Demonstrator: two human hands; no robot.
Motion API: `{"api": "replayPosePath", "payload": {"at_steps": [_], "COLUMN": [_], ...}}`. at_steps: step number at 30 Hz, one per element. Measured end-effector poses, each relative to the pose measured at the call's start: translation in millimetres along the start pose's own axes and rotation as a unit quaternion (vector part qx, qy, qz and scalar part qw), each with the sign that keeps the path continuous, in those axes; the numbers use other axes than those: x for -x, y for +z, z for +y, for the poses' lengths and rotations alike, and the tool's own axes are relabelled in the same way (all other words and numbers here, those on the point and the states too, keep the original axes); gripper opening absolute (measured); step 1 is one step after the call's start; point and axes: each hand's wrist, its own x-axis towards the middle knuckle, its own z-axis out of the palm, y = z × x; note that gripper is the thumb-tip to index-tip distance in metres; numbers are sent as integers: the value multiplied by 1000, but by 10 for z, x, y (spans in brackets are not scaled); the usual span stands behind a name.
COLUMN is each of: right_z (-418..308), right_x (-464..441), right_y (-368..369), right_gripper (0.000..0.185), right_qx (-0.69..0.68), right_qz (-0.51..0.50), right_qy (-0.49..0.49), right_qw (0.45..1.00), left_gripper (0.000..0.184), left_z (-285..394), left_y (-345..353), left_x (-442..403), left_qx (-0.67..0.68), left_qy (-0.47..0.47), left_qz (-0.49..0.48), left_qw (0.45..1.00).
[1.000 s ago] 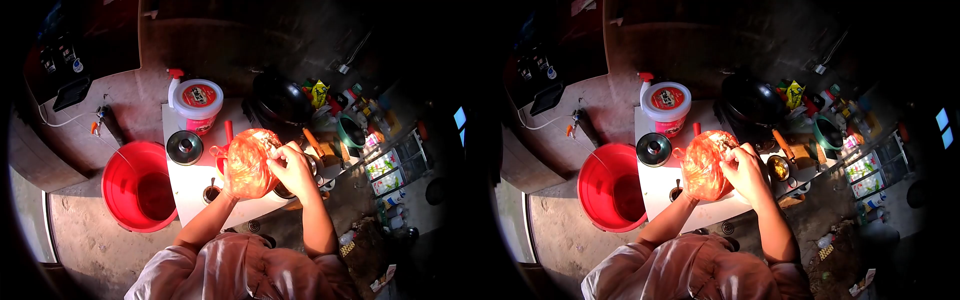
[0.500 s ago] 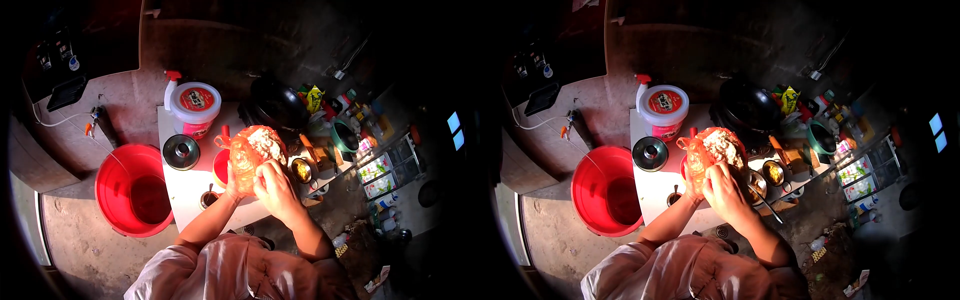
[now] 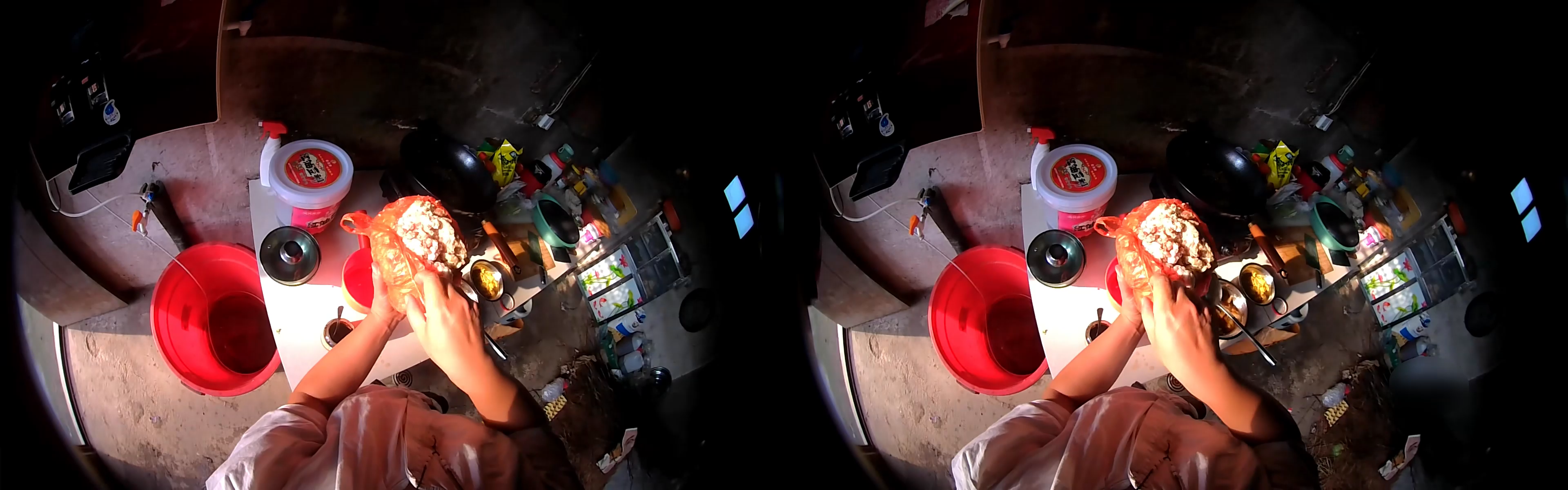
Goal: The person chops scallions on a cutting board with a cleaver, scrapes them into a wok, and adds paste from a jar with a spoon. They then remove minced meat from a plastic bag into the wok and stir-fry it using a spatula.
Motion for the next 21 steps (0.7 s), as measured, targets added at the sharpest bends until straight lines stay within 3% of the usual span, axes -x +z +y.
{"api": "replayPosePath", "payload": {"at_steps": [3,5,9,17,21], "right_z": [13,25,59,246,475], "right_x": [-59,-95,-108,-58,-75], "right_y": [69,122,286,477,584], "right_gripper": [15,12,7,10,10], "right_qx": [58,59,26,-7,-10], "right_qz": [-22,4,73,81,99], "right_qy": [23,-3,-74,-71,-63], "right_qw": [998,998,994,994,993], "left_gripper": [81,81,72,71,70], "left_z": [-11,-27,-134,-107,-131], "left_y": [-97,-114,-348,-336,-385], "left_x": [-50,-97,-250,-558,-660], "left_qx": [-91,-85,68,-11,-38], "left_qy": [-4,-8,-32,-93,-77], "left_qz": [-6,12,42,28,43], "left_qw": [996,996,996,995,995]}}
